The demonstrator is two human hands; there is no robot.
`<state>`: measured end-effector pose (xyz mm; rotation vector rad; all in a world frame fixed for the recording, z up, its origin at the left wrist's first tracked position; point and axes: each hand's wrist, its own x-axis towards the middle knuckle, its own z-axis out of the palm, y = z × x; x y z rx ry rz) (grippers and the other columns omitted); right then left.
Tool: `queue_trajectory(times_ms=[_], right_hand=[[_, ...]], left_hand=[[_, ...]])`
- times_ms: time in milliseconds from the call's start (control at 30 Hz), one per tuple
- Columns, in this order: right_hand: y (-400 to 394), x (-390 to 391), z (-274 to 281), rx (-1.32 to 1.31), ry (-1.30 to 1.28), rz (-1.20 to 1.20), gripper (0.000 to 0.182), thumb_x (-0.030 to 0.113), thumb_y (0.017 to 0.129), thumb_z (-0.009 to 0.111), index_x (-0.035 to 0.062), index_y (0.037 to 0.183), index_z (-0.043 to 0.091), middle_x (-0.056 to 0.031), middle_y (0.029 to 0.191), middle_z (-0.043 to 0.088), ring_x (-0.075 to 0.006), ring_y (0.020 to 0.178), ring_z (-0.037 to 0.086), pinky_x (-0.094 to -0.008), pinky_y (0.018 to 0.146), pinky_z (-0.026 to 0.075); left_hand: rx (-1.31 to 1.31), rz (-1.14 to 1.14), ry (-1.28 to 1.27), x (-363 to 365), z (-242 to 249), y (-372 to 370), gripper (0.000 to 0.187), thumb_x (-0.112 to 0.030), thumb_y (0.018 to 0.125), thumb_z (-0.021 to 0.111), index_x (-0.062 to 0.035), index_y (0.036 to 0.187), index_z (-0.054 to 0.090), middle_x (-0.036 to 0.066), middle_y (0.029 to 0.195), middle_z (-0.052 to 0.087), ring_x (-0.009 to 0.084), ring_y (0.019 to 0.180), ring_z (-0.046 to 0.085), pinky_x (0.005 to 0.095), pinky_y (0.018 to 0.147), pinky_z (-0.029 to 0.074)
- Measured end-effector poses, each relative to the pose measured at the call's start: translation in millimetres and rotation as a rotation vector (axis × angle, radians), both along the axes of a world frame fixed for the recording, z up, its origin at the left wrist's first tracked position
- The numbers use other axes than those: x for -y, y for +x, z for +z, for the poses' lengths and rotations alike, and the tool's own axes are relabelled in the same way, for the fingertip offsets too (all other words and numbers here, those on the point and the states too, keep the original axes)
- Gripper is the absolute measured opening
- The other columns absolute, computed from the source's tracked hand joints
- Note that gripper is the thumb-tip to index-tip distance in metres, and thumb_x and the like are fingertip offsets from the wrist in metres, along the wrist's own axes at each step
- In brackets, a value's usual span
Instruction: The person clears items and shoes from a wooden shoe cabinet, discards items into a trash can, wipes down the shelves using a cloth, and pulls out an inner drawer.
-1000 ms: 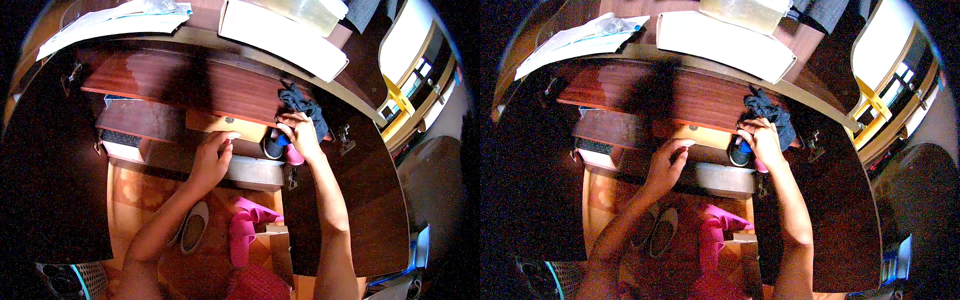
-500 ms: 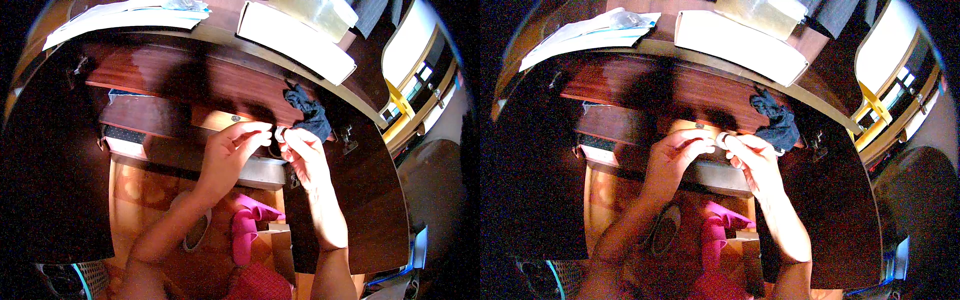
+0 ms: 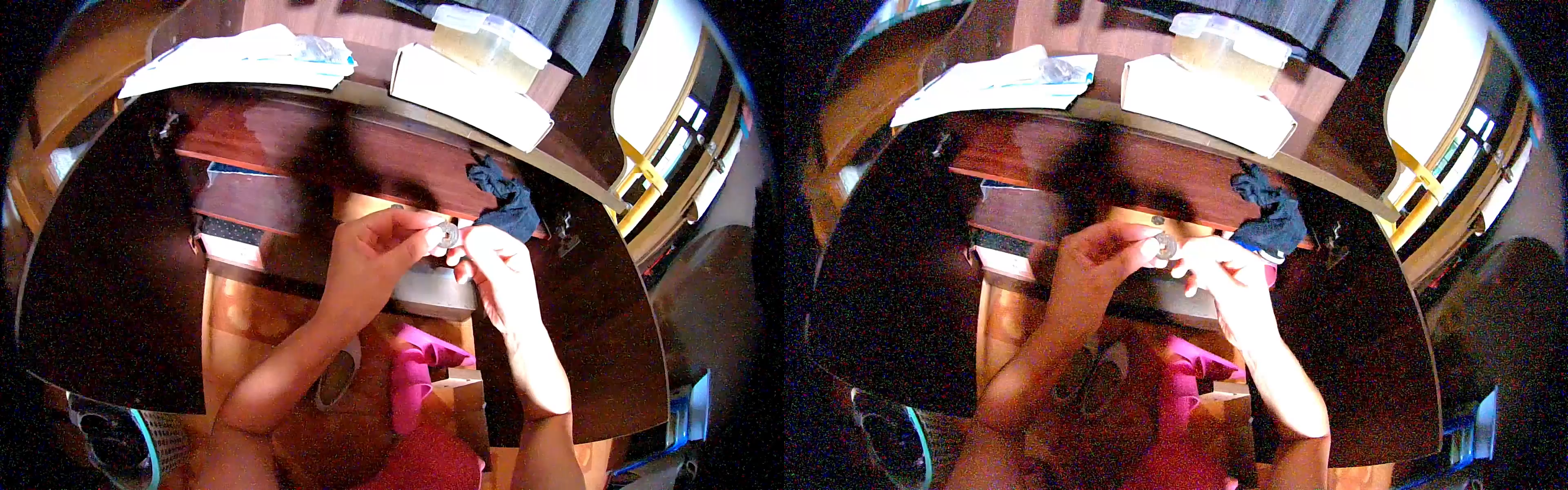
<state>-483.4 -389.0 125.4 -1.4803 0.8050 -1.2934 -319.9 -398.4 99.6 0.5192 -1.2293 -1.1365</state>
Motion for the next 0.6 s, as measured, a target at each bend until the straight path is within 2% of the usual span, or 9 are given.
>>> queue_trajectory(times_ms=[67, 200, 233, 300, 367, 433, 467, 567, 600], right_hand=[[-0.9, 7.5, -8.2, -0.086, -0.098, -0.035, 0.011, 0.008, 0.082, 0.062, 0.0016, 0.091, 0.063, -0.0047, 0.078, 0.064, -0.0079, 0.065, 0.056, -0.0205, 0.057, 0.044], [9.2, 9.9, -11.3, -0.077, -0.178, -0.106, 0.010, 0.008, 0.081, 0.063, 0.0012, 0.088, 0.064, -0.0049, 0.079, 0.064, -0.0073, 0.064, 0.055, -0.0198, 0.056, 0.044], [20.9, -8.4, 12.3, -0.050, -0.208, -0.078, 0.010, 0.008, 0.081, 0.063, 0.0012, 0.088, 0.064, -0.0049, 0.079, 0.064, -0.0073, 0.064, 0.055, -0.0198, 0.056, 0.044], [29.7, -14.9, 20.9, -0.181, -0.325, -0.213, 0.008, 0.005, 0.077, 0.064, 0.0015, 0.085, 0.065, -0.0056, 0.081, 0.065, -0.0081, 0.066, 0.056, -0.0217, 0.058, 0.045], [33.2, -9.2, 22.7, -0.420, -0.847, -0.322, 0.013, -0.002, 0.069, 0.068, -0.0006, 0.081, 0.064, -0.0107, 0.082, 0.064, -0.0157, 0.071, 0.061, -0.0240, 0.061, 0.048], [44.3, -17.8, 25.2, -0.432, -1.019, -0.302, 0.015, -0.004, 0.065, 0.069, 0.0006, 0.079, 0.065, -0.0113, 0.081, 0.064, -0.0194, 0.072, 0.062, -0.0258, 0.063, 0.048], [55.1, -19.0, 34.7, -0.427, -1.144, -0.256, 0.017, -0.004, 0.064, 0.071, 0.0019, 0.079, 0.065, -0.0107, 0.081, 0.063, -0.0214, 0.071, 0.062, -0.0272, 0.065, 0.049], [73.5, -23.8, 41.8, -0.389, -1.186, -0.112, 0.017, -0.001, 0.065, 0.071, 0.0030, 0.081, 0.066, -0.0110, 0.086, 0.063, -0.0221, 0.076, 0.062, -0.0277, 0.066, 0.049], [80.1, -25.3, 41.6, -0.375, -1.147, -0.074, 0.017, 0.000, 0.067, 0.070, 0.0030, 0.084, 0.066, -0.0115, 0.089, 0.063, -0.0225, 0.079, 0.061, -0.0280, 0.068, 0.049]], left_hand=[[0.041, 0.013, -0.013, 2.1, -4.2, -0.2, 0.017, -0.009, 0.083, 0.061, 0.0013, 0.096, 0.063, 0.005, 0.086, 0.065, 0.0096, 0.078, 0.060, 0.0220, 0.072, 0.047], [0.019, -0.068, 0.107, 0.3, -1.2, 9.3, 0.018, -0.012, 0.086, 0.058, 0.0006, 0.097, 0.062, 0.005, 0.087, 0.065, 0.0107, 0.079, 0.061, 0.0219, 0.074, 0.047], [0.047, -0.062, 0.094, -21.5, 26.6, 21.8, 0.019, -0.013, 0.087, 0.057, 0.0004, 0.099, 0.062, 0.005, 0.089, 0.065, 0.0114, 0.080, 0.061, 0.0222, 0.074, 0.047], [-0.008, -0.075, 0.135, -33.3, 37.1, 27.3, 0.020, -0.014, 0.087, 0.057, 0.0003, 0.100, 0.061, 0.006, 0.091, 0.064, 0.0119, 0.081, 0.061, 0.0227, 0.075, 0.048], [-0.068, -0.074, 0.172, -46.3, 38.6, 35.8, 0.021, -0.015, 0.088, 0.057, 0.0003, 0.101, 0.061, 0.007, 0.094, 0.063, 0.0124, 0.083, 0.061, 0.0232, 0.076, 0.048], [-0.087, -0.098, 0.301, -66.2, 40.5, 49.0, 0.023, -0.017, 0.088, 0.056, 0.0001, 0.104, 0.059, 0.008, 0.098, 0.062, 0.0134, 0.086, 0.060, 0.0249, 0.078, 0.049], [-0.140, -0.103, 0.335, -74.6, 51.8, 60.4, 0.021, -0.012, 0.088, 0.056, 0.0003, 0.104, 0.058, 0.007, 0.097, 0.062, 0.0138, 0.087, 0.060, 0.0251, 0.079, 0.049], [-0.152, -0.010, 0.307, -98.1, 57.6, 78.5, 0.021, -0.006, 0.085, 0.057, 0.0004, 0.106, 0.056, 0.010, 0.096, 0.062, 0.0177, 0.086, 0.061, 0.0286, 0.079, 0.051], [-0.168, 0.031, 0.284, -106.9, 60.8, 84.3, 0.022, 0.001, 0.083, 0.057, -0.0006, 0.105, 0.056, 0.009, 0.094, 0.063, 0.0175, 0.084, 0.062, 0.0284, 0.077, 0.051]])
